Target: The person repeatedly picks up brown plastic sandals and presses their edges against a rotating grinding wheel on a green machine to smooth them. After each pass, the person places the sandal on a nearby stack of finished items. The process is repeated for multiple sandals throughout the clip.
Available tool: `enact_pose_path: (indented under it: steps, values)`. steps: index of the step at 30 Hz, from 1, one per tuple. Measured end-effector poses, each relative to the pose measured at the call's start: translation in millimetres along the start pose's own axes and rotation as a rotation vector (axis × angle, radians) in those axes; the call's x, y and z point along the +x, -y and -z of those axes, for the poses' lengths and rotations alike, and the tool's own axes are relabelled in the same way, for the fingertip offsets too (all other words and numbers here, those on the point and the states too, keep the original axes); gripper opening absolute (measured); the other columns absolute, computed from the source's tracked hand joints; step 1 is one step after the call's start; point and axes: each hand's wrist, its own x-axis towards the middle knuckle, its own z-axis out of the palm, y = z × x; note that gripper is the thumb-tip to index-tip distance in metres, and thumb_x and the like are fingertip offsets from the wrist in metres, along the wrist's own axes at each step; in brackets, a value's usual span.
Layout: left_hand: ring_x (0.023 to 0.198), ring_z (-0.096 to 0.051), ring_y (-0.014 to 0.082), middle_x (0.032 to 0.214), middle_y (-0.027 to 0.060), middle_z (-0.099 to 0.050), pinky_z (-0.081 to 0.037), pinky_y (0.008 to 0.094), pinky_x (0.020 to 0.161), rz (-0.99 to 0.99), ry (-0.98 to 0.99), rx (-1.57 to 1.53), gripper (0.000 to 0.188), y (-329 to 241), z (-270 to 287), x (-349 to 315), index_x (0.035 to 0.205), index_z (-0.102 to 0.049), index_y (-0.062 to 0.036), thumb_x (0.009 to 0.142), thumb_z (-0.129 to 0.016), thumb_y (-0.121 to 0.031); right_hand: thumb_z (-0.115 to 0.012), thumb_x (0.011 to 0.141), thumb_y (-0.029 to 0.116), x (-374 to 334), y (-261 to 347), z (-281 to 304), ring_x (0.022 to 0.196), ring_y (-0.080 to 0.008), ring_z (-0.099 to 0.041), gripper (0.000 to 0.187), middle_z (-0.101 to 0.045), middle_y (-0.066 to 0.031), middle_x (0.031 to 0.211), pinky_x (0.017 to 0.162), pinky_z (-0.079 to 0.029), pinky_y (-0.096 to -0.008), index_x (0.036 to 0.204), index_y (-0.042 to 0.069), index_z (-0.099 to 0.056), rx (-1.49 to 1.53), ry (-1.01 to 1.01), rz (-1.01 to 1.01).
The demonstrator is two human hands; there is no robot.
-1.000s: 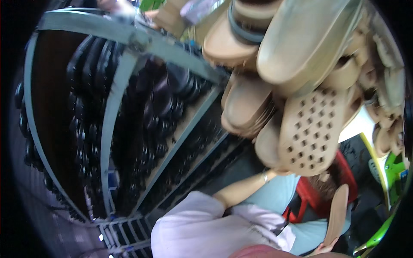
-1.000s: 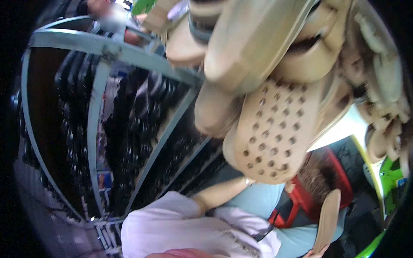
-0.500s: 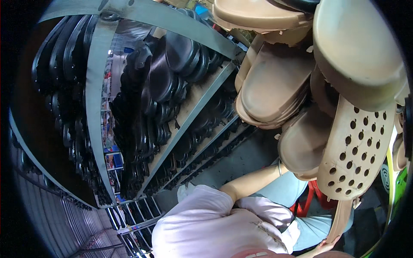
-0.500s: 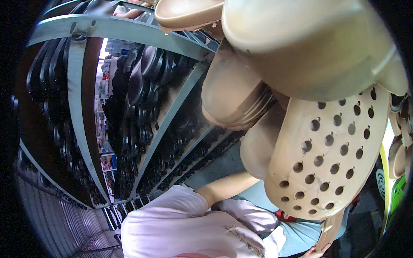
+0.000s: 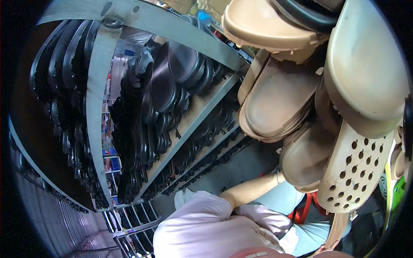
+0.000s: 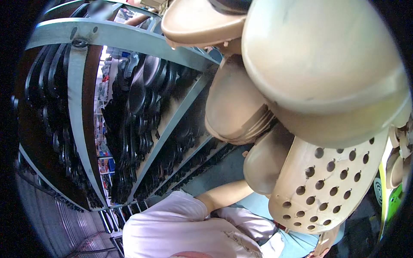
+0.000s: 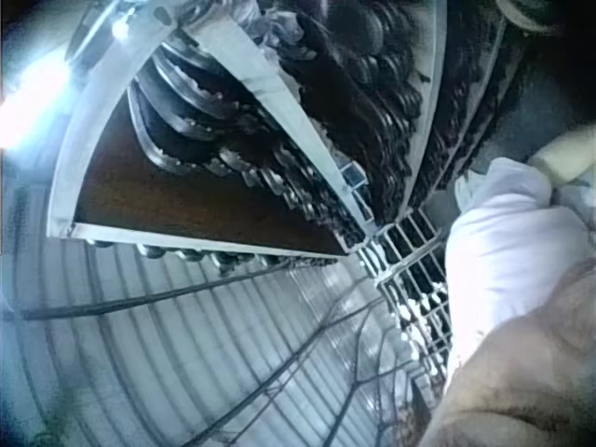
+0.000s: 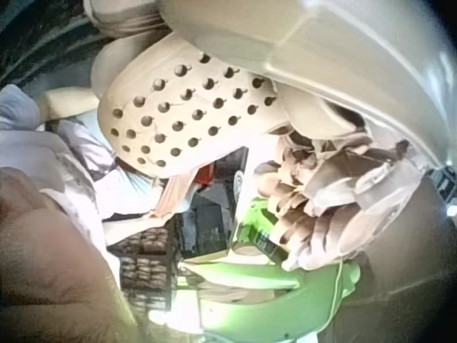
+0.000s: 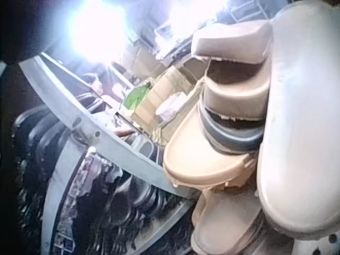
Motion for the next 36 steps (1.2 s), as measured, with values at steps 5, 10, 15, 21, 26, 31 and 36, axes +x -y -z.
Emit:
enact_pose_path:
  steps: [5,10,15,21,26,31,36]
  values:
    - [0.075,-0.059,0.0211,0.081,0.0073,-0.062,-0.047,0.034,0.071,0.002,0.005,-0.001,0.007,4.2,-3.8,-0.5,0.092,-0.059,-0.0042,0.087,-0.056,-0.008,-0.057,0.089,0.03,-0.8,4.0,-4.9,0.073,-0.0213,-0.059,0.046,-0.061,-0.0142,0.102,0.055,-0.046,-0.028,0.127,0.004,-0.05,0.027,0.017,0.026]
    - [0.076,-0.059,0.0216,0.081,0.0075,-0.062,-0.047,0.0345,0.072,0.002,0.046,0.037,0.007,1.1,2.3,7.3,0.092,-0.06,-0.0041,0.086,-0.057,-0.007,-0.057,0.089,0.029,-5.1,-1.1,-6.0,0.074,-0.0214,-0.06,0.046,-0.061,-0.0144,0.103,0.056,-0.047,-0.0279,0.127,0.004,-0.05,0.097,0.015,0.036]
    - [0.077,-0.059,0.0222,0.082,0.0077,-0.062,-0.047,0.0349,0.073,0.033,0.067,0.055,0.007,2.7,10.4,6.2,0.092,-0.06,-0.004,0.086,-0.057,-0.006,-0.058,0.089,0.028,-7.9,-5.8,-6.0,0.075,-0.0215,-0.06,0.046,-0.061,-0.0145,0.103,0.057,-0.047,-0.0278,0.127,0.004,-0.049,0.118,0.016,0.029]
    - [0.078,-0.059,0.0228,0.083,0.0079,-0.062,-0.047,0.0354,0.074,0.037,0.12,0.07,0.008,-2.7,16.2,13.5,0.092,-0.06,-0.0039,0.085,-0.057,-0.005,-0.058,0.088,0.028,-11.3,-13.0,2.4,0.076,-0.0216,-0.061,0.046,-0.061,-0.0147,0.104,0.058,-0.048,-0.0277,0.127,0.004,-0.049,0.159,0.009,0.022]
    - [0.079,-0.06,0.0234,0.083,0.0081,-0.062,-0.047,0.0359,0.075,0.057,0.158,0.088,0.008,0.3,28.6,13.7,0.092,-0.06,-0.0038,0.085,-0.057,-0.004,-0.059,0.088,0.027,-13.7,-14.2,8.6,0.077,-0.0217,-0.062,0.047,-0.062,-0.0149,0.104,0.059,-0.049,-0.0276,0.127,0.003,-0.049,0.168,0.033,0.022]
    - [0.08,-0.06,0.0239,0.084,0.0083,-0.063,-0.047,0.0363,0.076,0.031,0.247,0.114,0.009,3.4,49.5,4.6,0.093,-0.06,-0.0038,0.084,-0.058,-0.004,-0.059,0.088,0.026,-20.7,-16.1,14.7,0.078,-0.0218,-0.062,0.047,-0.062,-0.015,0.105,0.06,-0.049,-0.0275,0.128,0.003,-0.049,0.196,0.061,0.067]
    - [0.081,-0.06,0.0245,0.084,0.0085,-0.063,-0.047,0.0367,0.077,-0.213,0.334,0.275,0.01,-2.7,67.3,-51.5,0.093,-0.06,-0.0037,0.083,-0.058,-0.003,-0.059,0.088,0.026,-39.2,-21.5,24.2,0.079,-0.0219,-0.063,0.047,-0.062,-0.0152,0.105,0.06,-0.05,-0.0274,0.128,0.003,-0.049,0.228,0.117,0.136]
